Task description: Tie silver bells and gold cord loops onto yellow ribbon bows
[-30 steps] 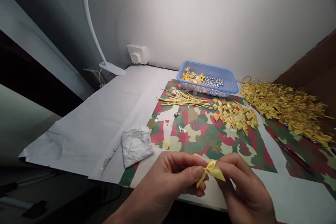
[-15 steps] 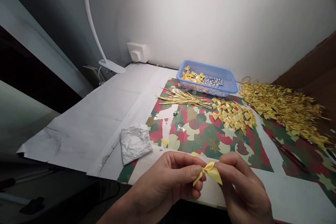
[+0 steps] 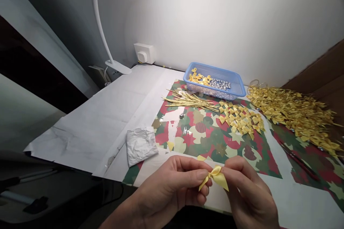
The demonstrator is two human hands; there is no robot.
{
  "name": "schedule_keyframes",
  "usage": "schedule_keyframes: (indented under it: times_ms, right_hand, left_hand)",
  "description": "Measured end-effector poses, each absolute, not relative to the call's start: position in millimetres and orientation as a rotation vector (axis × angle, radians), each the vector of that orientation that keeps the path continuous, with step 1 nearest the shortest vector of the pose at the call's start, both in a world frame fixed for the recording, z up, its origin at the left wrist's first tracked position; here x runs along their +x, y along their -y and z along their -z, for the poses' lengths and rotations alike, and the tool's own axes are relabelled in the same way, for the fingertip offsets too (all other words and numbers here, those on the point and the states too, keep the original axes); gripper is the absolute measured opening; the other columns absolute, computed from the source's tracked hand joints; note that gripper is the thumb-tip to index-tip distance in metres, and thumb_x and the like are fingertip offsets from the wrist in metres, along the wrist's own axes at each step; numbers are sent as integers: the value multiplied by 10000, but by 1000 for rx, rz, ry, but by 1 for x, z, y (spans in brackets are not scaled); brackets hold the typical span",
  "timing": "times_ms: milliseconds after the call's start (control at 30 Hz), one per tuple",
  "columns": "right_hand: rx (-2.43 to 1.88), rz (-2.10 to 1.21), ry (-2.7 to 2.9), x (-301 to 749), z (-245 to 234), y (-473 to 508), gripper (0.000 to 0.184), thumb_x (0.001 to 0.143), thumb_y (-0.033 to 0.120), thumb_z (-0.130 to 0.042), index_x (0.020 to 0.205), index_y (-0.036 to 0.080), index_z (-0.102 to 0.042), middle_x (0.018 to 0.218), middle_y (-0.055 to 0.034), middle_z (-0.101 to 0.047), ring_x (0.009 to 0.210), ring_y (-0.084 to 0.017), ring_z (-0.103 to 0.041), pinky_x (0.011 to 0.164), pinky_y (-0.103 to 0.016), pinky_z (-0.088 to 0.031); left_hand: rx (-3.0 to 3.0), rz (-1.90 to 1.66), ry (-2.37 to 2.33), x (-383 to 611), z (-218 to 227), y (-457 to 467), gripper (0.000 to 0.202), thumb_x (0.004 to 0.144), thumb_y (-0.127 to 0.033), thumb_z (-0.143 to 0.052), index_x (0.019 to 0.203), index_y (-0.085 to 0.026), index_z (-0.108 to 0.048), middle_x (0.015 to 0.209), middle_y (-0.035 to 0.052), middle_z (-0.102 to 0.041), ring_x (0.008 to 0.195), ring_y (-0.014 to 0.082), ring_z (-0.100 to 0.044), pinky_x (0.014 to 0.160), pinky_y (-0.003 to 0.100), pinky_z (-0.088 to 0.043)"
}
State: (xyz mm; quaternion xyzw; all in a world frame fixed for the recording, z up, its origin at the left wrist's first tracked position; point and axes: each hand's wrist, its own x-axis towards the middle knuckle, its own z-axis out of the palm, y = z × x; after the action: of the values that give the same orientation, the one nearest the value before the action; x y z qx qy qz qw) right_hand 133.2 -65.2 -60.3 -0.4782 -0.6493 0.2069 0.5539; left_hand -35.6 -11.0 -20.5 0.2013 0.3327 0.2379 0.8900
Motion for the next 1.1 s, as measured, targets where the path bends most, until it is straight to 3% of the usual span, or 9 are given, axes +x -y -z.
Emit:
schedule_keyframes:
  times_ms: [400, 667, 1100]
  right_hand:
    - [-1139, -452, 1581, 137, 58, 68, 336, 900, 5, -484, 1023, 226, -704, 834, -30, -467, 652, -115, -470, 514, -218, -369]
    - [-1109, -325, 1676, 146, 63, 66, 341, 882, 2, -486, 1055, 195, -707, 840, -49, -480, 694, -135, -491, 587, -243, -442]
    - [-1104, -604, 1535, 136, 60, 67, 312, 900, 3, -521, 994, 237, -705, 829, -21, -461, 681, -127, -477, 551, -233, -384]
  left_hand:
    - [421, -504, -701, -35, 19, 13, 112, 809, -165, -747, 831, -59, -775, 652, 36, -631, 551, 54, -561, 564, 135, -500]
    - [438, -492, -706, -35, 19, 13, 116, 813, -159, -735, 813, -46, -764, 662, 36, -616, 545, 49, -551, 555, 134, -497]
    - [360, -545, -653, -34, 22, 16, 65, 790, -123, -769, 848, -111, -741, 683, 37, -670, 566, 65, -604, 572, 156, -530]
